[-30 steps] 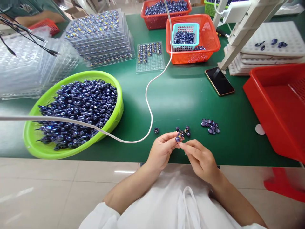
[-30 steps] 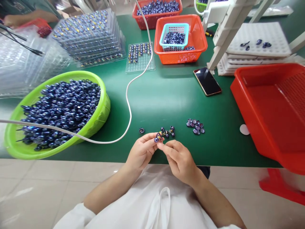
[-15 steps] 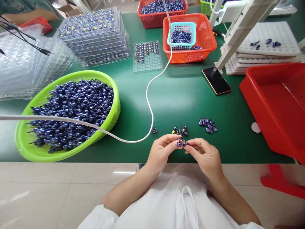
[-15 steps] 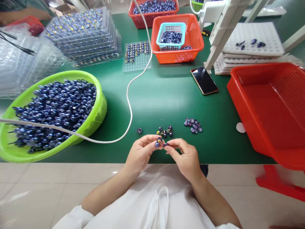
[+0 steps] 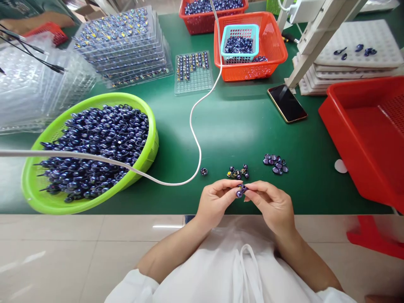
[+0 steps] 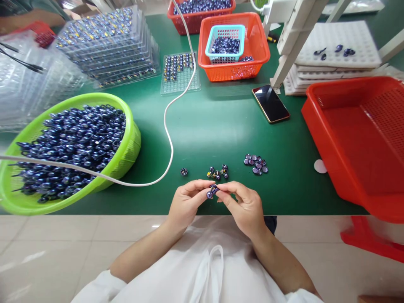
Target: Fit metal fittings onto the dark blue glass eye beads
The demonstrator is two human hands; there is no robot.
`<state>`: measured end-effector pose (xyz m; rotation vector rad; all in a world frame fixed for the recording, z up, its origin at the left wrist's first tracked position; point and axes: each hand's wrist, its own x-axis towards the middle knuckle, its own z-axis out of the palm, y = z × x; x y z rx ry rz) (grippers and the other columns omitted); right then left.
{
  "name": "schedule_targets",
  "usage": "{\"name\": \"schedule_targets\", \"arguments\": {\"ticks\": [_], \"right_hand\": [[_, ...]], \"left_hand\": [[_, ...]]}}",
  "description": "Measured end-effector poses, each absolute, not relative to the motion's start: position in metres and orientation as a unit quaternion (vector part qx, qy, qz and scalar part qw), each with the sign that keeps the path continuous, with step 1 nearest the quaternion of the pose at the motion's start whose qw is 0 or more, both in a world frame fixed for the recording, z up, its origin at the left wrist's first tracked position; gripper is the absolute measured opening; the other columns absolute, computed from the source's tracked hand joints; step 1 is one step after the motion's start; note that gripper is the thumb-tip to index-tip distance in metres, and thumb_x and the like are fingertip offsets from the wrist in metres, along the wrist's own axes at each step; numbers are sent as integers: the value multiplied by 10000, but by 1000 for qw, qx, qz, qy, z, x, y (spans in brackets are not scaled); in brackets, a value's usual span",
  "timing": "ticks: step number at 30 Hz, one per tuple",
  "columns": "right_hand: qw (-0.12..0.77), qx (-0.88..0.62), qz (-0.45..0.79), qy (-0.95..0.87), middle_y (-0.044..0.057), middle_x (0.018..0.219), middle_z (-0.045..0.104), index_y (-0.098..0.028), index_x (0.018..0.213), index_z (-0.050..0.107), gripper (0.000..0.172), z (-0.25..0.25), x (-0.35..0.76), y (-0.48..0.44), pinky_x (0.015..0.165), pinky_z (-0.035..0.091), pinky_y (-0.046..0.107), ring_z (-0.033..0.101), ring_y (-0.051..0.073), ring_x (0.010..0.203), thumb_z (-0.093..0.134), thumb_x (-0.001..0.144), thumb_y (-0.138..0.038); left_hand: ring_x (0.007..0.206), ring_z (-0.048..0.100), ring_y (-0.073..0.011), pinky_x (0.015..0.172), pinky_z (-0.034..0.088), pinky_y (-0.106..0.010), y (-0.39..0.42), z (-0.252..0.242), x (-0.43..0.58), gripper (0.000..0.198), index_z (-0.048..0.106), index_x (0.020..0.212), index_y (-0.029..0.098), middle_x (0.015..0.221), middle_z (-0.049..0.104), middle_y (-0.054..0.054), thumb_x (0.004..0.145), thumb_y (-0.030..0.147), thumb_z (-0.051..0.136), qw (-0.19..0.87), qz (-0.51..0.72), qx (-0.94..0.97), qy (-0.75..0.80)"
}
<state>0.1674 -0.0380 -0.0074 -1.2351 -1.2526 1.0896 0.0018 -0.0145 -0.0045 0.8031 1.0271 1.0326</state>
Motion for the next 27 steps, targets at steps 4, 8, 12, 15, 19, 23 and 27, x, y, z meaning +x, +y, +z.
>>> {"name": "schedule_targets", "arguments": {"ticks": [4, 8, 12, 15, 19, 23, 27], "right_hand": [[516, -509, 468, -505, -60, 853, 759, -316, 974, 756, 166, -8, 166, -37, 652, 597, 175, 716, 81, 671, 736, 873, -186], [529, -500, 491, -479, -48, 852, 759, -307, 960, 760, 149, -6, 164, -36, 653, 619, 189, 722, 93, 676, 729, 874, -189], [533, -511, 495, -458, -37, 857, 762, -291, 940, 760, 116, -6, 164, -36, 644, 623, 189, 725, 97, 675, 728, 876, -200], [525, -523, 487, -462, -29, 847, 760, -276, 947, 754, 93, -7, 164, -36, 648, 625, 199, 728, 106, 679, 731, 877, -220], [494, -533, 482, -490, -22, 814, 751, -258, 1028, 724, 135, -9, 165, -37, 613, 618, 213, 709, 107, 626, 713, 894, -249], [484, -510, 516, -490, -13, 798, 738, -244, 1064, 700, 153, -6, 164, -38, 581, 615, 221, 691, 108, 598, 676, 918, -283], [479, -489, 571, -453, 0, 743, 721, -218, 991, 719, 167, -3, 162, -36, 551, 612, 227, 682, 120, 588, 710, 887, -348]], "left_hand": [[764, 708, -154, 712, 579, -252, -16, -1, 2, 123, 827, 924, 212, 851, 786, -49, 812, 216, 776, 590, 487, 448, 462], [767, 709, -158, 720, 577, -274, -16, 1, 1, 185, 813, 1020, 224, 874, 789, -62, 880, 175, 703, 515, 494, 549, 435], [873, 729, -181, 785, 588, -306, -17, 2, -1, 275, 775, 1134, 237, 979, 796, -86, 930, 127, 628, 470, 490, 616, 399], [895, 728, -190, 792, 586, -316, -17, 1, -1, 309, 754, 1176, 228, 991, 793, -101, 923, 101, 631, 446, 494, 640, 384], [826, 722, -181, 776, 577, -323, -17, 1, 0, 291, 761, 1157, 230, 943, 796, -88, 905, 120, 666, 433, 502, 644, 382], [789, 717, -188, 771, 573, -337, -17, 4, 1, 212, 786, 1072, 232, 887, 798, -76, 909, 164, 669, 449, 481, 632, 409], [761, 710, -193, 741, 577, -338, -17, 9, -1, 172, 786, 1008, 217, 845, 786, -86, 914, 172, 649, 444, 477, 641, 406]]}}
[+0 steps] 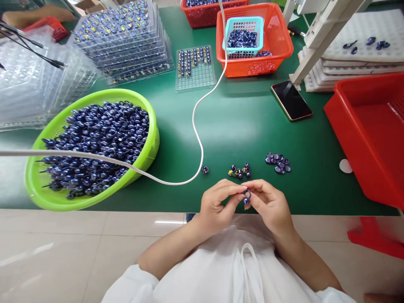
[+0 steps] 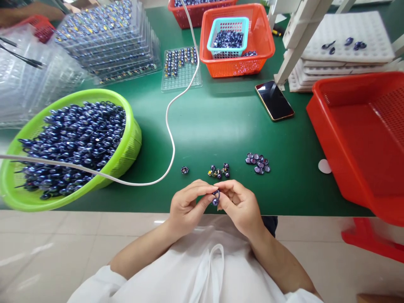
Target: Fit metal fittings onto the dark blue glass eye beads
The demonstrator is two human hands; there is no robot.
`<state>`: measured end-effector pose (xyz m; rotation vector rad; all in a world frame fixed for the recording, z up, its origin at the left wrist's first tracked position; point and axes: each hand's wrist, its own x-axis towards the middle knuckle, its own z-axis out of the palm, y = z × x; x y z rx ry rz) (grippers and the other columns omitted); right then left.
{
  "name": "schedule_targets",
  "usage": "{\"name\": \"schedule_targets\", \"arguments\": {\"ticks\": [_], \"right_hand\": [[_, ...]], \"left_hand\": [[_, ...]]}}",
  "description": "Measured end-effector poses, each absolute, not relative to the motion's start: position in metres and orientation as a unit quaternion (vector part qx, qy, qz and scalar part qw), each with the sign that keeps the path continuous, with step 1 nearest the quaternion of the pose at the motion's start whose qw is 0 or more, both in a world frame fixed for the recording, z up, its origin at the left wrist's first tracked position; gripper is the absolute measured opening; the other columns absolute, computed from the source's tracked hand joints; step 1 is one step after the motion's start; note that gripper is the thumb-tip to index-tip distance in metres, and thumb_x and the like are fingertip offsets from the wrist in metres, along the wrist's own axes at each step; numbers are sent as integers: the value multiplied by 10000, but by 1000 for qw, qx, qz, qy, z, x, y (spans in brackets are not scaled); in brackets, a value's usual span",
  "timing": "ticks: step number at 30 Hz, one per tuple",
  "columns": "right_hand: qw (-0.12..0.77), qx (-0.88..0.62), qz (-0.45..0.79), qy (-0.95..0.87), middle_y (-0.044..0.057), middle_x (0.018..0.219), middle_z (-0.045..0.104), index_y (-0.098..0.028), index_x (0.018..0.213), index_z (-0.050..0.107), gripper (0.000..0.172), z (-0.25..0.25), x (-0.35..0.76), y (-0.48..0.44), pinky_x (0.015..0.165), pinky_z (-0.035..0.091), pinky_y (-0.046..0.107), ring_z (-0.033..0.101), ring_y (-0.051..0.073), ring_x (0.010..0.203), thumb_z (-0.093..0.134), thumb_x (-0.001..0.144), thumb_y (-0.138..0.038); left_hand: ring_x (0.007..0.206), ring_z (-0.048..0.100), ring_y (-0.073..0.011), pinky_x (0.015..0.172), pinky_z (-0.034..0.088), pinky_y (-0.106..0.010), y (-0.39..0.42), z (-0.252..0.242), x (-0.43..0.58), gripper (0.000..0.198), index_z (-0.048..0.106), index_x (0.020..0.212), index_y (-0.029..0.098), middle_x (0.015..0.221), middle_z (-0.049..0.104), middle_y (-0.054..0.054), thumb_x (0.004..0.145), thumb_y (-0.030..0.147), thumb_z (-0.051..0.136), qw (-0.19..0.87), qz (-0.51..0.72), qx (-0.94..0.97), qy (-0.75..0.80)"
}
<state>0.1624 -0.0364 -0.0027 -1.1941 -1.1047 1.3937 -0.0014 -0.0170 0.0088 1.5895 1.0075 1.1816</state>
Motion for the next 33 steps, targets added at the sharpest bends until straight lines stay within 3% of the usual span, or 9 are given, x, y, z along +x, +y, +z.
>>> {"name": "schedule_targets", "arguments": {"ticks": [8, 12, 15, 18, 20, 23, 25, 28, 33], "right_hand": [[479, -478, 604, -421, -19, 683, 679, -229, 1000, 737, 191, -9, 162, -36, 524, 579, 216, 640, 105, 556, 737, 867, -365], [479, -504, 558, -452, -9, 761, 687, -238, 1015, 735, 173, -9, 164, -37, 522, 585, 227, 647, 110, 579, 701, 895, -357], [471, -522, 492, -513, 9, 858, 695, -247, 1016, 733, 130, -5, 169, -37, 584, 596, 242, 673, 123, 657, 667, 919, -302], [451, -548, 382, -592, 26, 922, 723, -248, 1008, 716, 115, -1, 176, -36, 651, 600, 260, 694, 141, 722, 642, 921, -230], [431, -549, 301, -650, 20, 922, 747, -254, 1028, 700, 156, 0, 179, -35, 671, 601, 263, 698, 139, 710, 630, 912, -176], [420, -506, 205, -725, 14, 913, 766, -266, 1092, 673, 261, -2, 180, -33, 693, 607, 283, 715, 151, 713, 618, 889, -111], [423, -488, 158, -747, 30, 933, 765, -269, 1129, 654, 312, -4, 179, -33, 712, 612, 310, 729, 176, 763, 620, 872, -95], [438, -490, 123, -743, 48, 927, 740, -270, 1163, 629, 345, -7, 177, -34, 705, 611, 329, 718, 191, 790, 642, 861, -101], [437, -491, 189, -729, 55, 965, 720, -262, 1204, 619, 317, -7, 176, -35, 690, 599, 316, 700, 177, 787, 639, 905, -159]], "left_hand": [[788, 712, -185, 744, 574, -317, -15, 5, -5, 191, 777, 1019, 213, 877, 780, -93, 903, 129, 651, 440, 473, 657, 388], [852, 724, -186, 782, 577, -313, -13, 4, -5, 208, 764, 1048, 209, 933, 789, -91, 929, 128, 614, 459, 454, 663, 378], [874, 729, -188, 813, 579, -315, -14, 8, -7, 246, 726, 1151, 197, 990, 787, -100, 951, 162, 587, 473, 417, 666, 399], [907, 724, -208, 825, 579, -328, -15, 13, -8, 330, 677, 1230, 199, 1050, 774, -113, 902, 233, 683, 446, 400, 674, 432], [891, 710, -215, 806, 572, -333, -15, 14, -6, 337, 693, 1180, 201, 1004, 775, -104, 853, 256, 746, 411, 403, 694, 432], [806, 690, -202, 760, 551, -325, -15, 14, -2, 157, 741, 1019, 197, 871, 769, -81, 868, 231, 714, 403, 407, 700, 427], [785, 694, -195, 751, 550, -316, -15, 13, 0, 104, 754, 951, 190, 851, 765, -80, 884, 228, 685, 447, 406, 658, 450], [744, 707, -186, 724, 564, -300, -13, 11, 1, 152, 750, 916, 165, 814, 759, -72, 873, 304, 709, 601, 384, 515, 476], [634, 673, -136, 679, 558, -271, -8, 7, -1, 259, 741, 860, 117, 726, 736, -50, 785, 356, 809, 770, 343, 330, 425]]}}
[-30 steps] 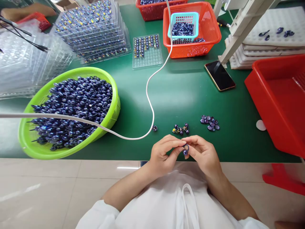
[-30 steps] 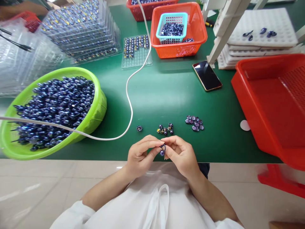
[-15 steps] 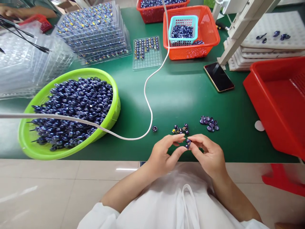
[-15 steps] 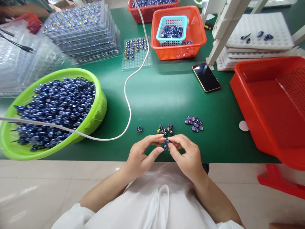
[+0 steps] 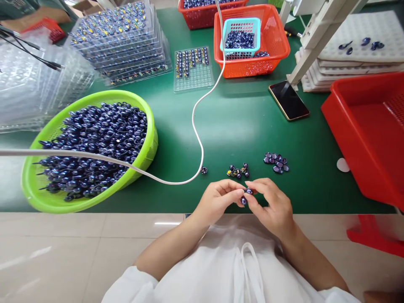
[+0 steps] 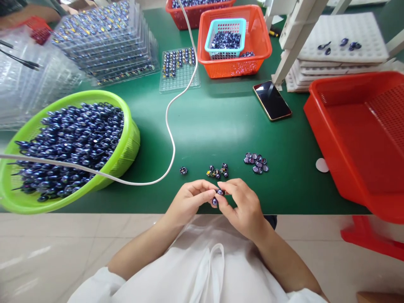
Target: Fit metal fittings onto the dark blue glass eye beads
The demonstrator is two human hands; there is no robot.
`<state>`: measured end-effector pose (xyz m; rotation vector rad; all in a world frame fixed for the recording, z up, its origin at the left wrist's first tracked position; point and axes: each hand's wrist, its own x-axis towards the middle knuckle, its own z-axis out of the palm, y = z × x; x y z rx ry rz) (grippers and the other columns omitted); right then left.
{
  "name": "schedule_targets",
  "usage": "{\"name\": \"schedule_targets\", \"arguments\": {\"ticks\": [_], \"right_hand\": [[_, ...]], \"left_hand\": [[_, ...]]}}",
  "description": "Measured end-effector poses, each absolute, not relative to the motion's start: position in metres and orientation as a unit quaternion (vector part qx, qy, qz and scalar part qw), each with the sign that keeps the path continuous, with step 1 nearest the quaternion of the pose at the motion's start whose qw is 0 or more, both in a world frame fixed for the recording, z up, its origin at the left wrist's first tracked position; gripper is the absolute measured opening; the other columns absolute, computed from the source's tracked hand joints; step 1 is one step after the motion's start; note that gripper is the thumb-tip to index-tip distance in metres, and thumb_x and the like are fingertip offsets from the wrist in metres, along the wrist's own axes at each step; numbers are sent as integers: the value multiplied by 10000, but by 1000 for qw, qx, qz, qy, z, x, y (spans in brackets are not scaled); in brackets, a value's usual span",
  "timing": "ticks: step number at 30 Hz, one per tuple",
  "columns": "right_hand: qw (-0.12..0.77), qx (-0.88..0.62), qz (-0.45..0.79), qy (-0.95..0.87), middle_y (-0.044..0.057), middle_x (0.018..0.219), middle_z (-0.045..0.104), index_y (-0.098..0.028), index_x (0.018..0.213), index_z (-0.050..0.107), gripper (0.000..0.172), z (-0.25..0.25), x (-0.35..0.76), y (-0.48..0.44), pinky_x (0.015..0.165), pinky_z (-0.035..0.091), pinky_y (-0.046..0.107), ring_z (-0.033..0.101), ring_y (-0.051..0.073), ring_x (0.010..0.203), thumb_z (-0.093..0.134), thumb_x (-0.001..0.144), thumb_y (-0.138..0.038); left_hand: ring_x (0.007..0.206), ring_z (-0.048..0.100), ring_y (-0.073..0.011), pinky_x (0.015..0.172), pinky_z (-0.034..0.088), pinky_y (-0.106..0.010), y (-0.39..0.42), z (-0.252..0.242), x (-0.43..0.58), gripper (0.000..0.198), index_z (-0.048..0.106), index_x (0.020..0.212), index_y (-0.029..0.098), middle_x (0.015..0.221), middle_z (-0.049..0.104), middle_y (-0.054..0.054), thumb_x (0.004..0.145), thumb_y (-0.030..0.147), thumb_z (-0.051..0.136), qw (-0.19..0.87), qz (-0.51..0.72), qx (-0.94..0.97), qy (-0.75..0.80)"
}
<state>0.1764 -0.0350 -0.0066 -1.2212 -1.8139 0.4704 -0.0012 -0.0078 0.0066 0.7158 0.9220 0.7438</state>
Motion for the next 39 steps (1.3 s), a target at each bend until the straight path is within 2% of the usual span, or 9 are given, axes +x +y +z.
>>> {"name": "schedule_targets", "arguments": {"ticks": [6, 8, 11, 13, 19, 28, 33, 36, 39], "right_hand": [[414, -455, 211, -760, 50, 940, 756, -253, 1195, 638, 268, -4, 183, -32, 694, 592, 309, 719, 183, 794, 589, 946, -164], [405, -447, 197, -772, 50, 915, 760, -240, 1183, 641, 257, -4, 185, -32, 678, 586, 301, 716, 180, 768, 582, 947, -158], [394, -428, 180, -793, 53, 868, 757, -220, 1136, 648, 215, -5, 185, -31, 644, 575, 295, 709, 178, 725, 572, 947, -151], [388, -421, 160, -804, 48, 815, 748, -215, 1087, 648, 179, -7, 184, -32, 620, 565, 298, 702, 178, 690, 560, 949, -143], [388, -400, 107, -823, 56, 759, 729, -195, 1067, 626, 169, -10, 181, -35, 586, 543, 298, 685, 184, 651, 543, 932, -136], [399, -383, 110, -825, 73, 754, 710, -164, 1128, 592, 231, -18, 180, -36, 572, 527, 303, 662, 192, 630, 564, 904, -114], [397, -395, 178, -809, 70, 837, 711, -172, 1226, 564, 294, -17, 172, -37, 623, 548, 293, 679, 181, 704, 533, 945, -88], [368, -372, 260, -812, 86, 942, 715, -161, 1377, 485, 400, -11, 164, -39, 693, 574, 301, 691, 181, 795, 486, 982, -101], [348, -358, 313, -808, 84, 1049, 720, -180, 1502, 364, 519, -4, 163, -39, 807, 590, 317, 703, 184, 909, 486, 999, -146]], "left_hand": [[643, 664, -138, 697, 571, -298, -8, 6, -3, 304, 737, 881, 107, 718, 707, -49, 800, 394, 795, 779, 319, 330, 428], [718, 674, -148, 717, 575, -299, -10, 7, -4, 345, 726, 1014, 122, 848, 718, -71, 797, 380, 801, 764, 328, 354, 428], [914, 677, -190, 798, 584, -309, -11, 10, -5, 552, 666, 1234, 192, 1093, 687, -103, 728, 290, 864, 733, 332, 429, 410], [993, 667, -210, 869, 582, -334, -11, 11, -6, 552, 668, 1259, 212, 1167, 657, -112, 741, 270, 852, 708, 313, 490, 400], [915, 678, -204, 864, 595, -349, -13, 11, -3, 342, 746, 1096, 163, 1024, 658, -91, 777, 270, 807, 688, 309, 514, 409], [863, 685, -190, 817, 590, -323, -18, 4, -4, 326, 772, 1048, 172, 983, 664, -79, 741, 254, 838, 712, 330, 463, 412], [898, 695, -210, 826, 597, -331, -16, 7, -13, 393, 764, 1068, 175, 1038, 680, -95, 698, 261, 866, 701, 319, 463, 439], [886, 705, -208, 826, 606, -332, -16, 17, -32, 478, 734, 1146, 187, 1050, 707, -94, 689, 222, 869, 676, 297, 494, 459], [872, 716, -197, 821, 619, -318, -20, 34, -63, 391, 745, 1130, 195, 1001, 737, -78, 748, 193, 826, 605, 312, 551, 483]]}}
